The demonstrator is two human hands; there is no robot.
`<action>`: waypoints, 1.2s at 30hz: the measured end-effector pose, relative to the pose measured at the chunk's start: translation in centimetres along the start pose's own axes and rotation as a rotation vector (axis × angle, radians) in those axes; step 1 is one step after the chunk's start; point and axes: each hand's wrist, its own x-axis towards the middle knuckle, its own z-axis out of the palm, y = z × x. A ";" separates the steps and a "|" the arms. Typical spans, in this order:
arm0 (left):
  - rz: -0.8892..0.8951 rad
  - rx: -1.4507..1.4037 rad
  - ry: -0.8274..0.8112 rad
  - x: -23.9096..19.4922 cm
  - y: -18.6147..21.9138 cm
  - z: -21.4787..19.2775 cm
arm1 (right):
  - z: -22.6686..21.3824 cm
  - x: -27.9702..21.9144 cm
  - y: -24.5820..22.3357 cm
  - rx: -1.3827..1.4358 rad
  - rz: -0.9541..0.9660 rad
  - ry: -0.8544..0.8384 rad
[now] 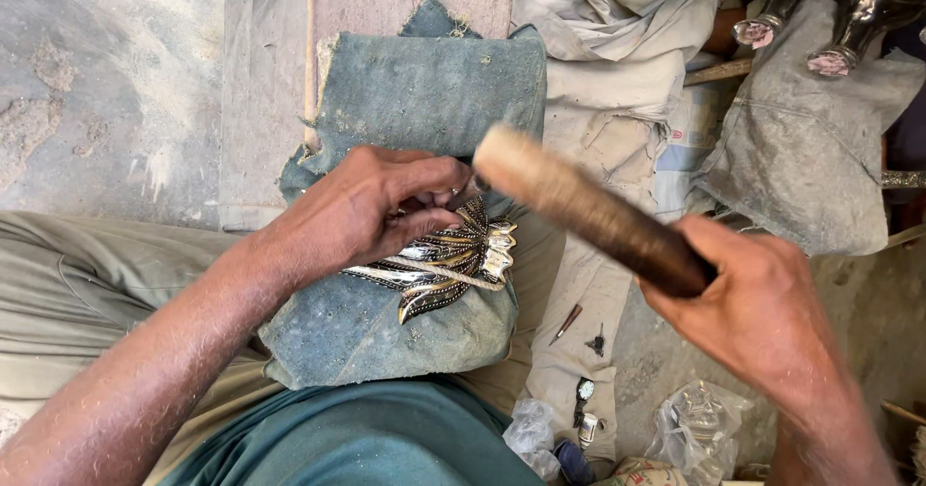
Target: The person sits on the floor and uses a wooden mallet to repeatedly strike a metal chisel placed on a decorative silver-colored metal object. The object is held steady on a cloth pad. The person adjusts the chisel and object position between strikes.
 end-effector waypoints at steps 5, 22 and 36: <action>-0.100 0.008 0.039 -0.3 -0.3 0.5 | -0.8 0.2 -0.5 0.423 0.041 0.201; -0.113 0.050 -0.416 4.7 1.8 -0.2 | 10.1 -5.9 0.0 1.156 0.008 0.323; -0.181 0.148 -0.544 5.9 2.7 -0.1 | 16.2 -9.4 -2.9 1.214 0.189 0.626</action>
